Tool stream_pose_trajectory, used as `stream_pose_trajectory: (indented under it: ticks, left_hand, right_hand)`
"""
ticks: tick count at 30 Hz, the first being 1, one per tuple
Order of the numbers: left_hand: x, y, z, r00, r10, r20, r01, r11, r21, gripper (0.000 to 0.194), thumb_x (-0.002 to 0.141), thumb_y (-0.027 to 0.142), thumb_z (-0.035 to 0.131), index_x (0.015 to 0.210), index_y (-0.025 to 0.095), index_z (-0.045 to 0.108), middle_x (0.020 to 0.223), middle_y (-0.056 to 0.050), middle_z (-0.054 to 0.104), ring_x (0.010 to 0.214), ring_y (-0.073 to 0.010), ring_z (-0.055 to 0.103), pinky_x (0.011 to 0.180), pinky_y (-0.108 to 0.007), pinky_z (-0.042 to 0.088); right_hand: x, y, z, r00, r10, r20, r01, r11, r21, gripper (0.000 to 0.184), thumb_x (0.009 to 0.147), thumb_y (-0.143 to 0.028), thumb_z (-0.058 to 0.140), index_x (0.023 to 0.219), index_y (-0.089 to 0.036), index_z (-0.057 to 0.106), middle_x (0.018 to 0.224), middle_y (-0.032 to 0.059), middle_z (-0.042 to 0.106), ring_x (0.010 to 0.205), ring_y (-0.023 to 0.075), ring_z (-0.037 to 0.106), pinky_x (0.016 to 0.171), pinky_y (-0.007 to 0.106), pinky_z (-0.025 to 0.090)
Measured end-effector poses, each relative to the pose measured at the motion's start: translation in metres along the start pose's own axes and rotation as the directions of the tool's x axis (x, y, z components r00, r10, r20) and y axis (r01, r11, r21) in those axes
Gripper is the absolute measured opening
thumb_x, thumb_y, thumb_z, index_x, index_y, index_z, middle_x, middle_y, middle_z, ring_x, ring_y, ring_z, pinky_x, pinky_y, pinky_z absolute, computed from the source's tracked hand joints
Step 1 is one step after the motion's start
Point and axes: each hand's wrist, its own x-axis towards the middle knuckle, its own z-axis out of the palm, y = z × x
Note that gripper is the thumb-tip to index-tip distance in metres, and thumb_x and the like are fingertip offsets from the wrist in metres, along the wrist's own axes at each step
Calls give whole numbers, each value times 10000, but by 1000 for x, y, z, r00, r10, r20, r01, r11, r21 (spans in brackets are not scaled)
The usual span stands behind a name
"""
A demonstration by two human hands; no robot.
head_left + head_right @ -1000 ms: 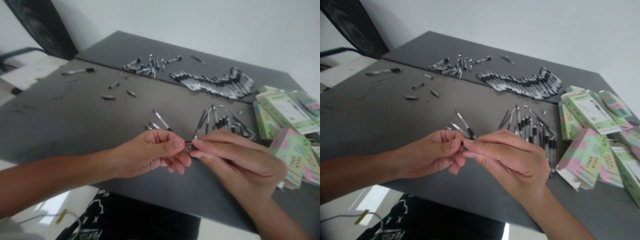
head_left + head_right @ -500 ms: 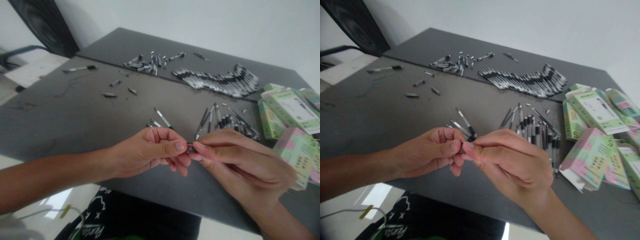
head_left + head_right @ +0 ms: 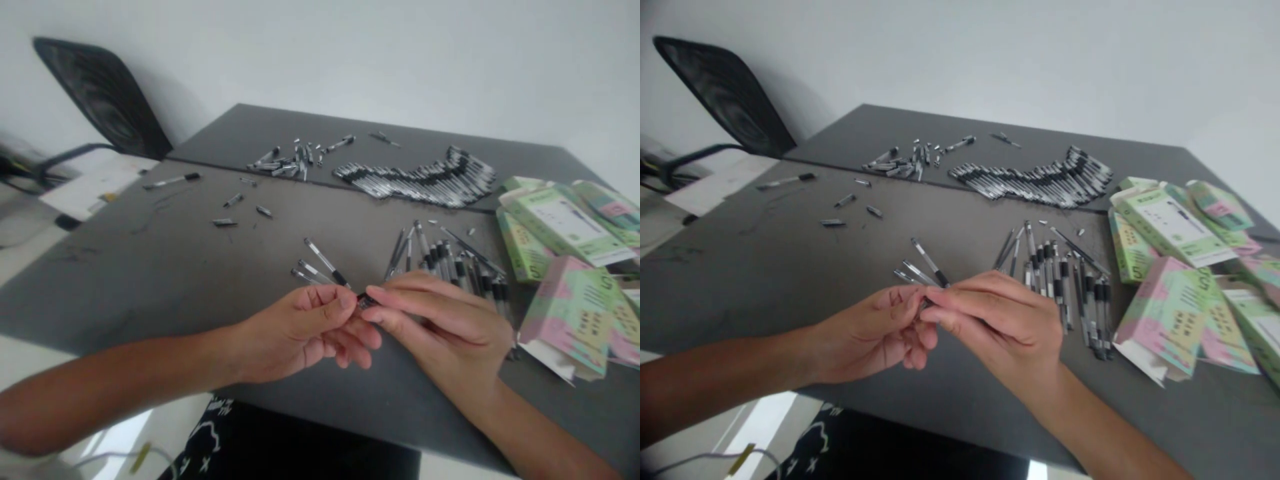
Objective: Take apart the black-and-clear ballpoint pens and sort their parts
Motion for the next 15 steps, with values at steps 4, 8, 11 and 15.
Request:
stream_pose_trajectory:
  ticks: [4,8,11,15]
  left_hand:
    - [0,-2,0,1000,-5,-9,5,1000,13,338,970,502,816,1004,166,799,975,-47,865,733,-102,808,627,-158,535]
    - [1,-2,-3,999,40,2,-40,995,90,352,1015,526,752,1075,180,745,1022,-84,871,725,-129,822,578,-168,511]
    - [1,0,-5,995,94,-28,-85,970,226,347,1019,523,751,1028,181,695,1014,-101,870,712,-130,813,605,-183,505]
    - [1,6,-5,984,172,-36,-144,906,398,349,989,495,800,916,163,719,1033,-108,867,711,-121,783,652,-210,510]
  right_hand:
    - [-2,2,3,1000,0,-9,0,999,-48,331,886,-133,866,1169,-305,873,943,23,875,746,181,809,692,293,686]
    - [-1,3,4,1000,15,3,-15,997,-70,342,888,-119,854,1166,-317,871,983,20,881,772,186,819,717,300,698]
    - [-1,3,4,994,105,8,-105,994,-16,313,886,-113,851,1130,-308,877,957,16,878,762,167,813,678,258,681]
    - [1,1,2,961,266,77,-272,958,86,206,908,-180,850,1089,-273,881,940,37,873,725,158,808,588,216,648]
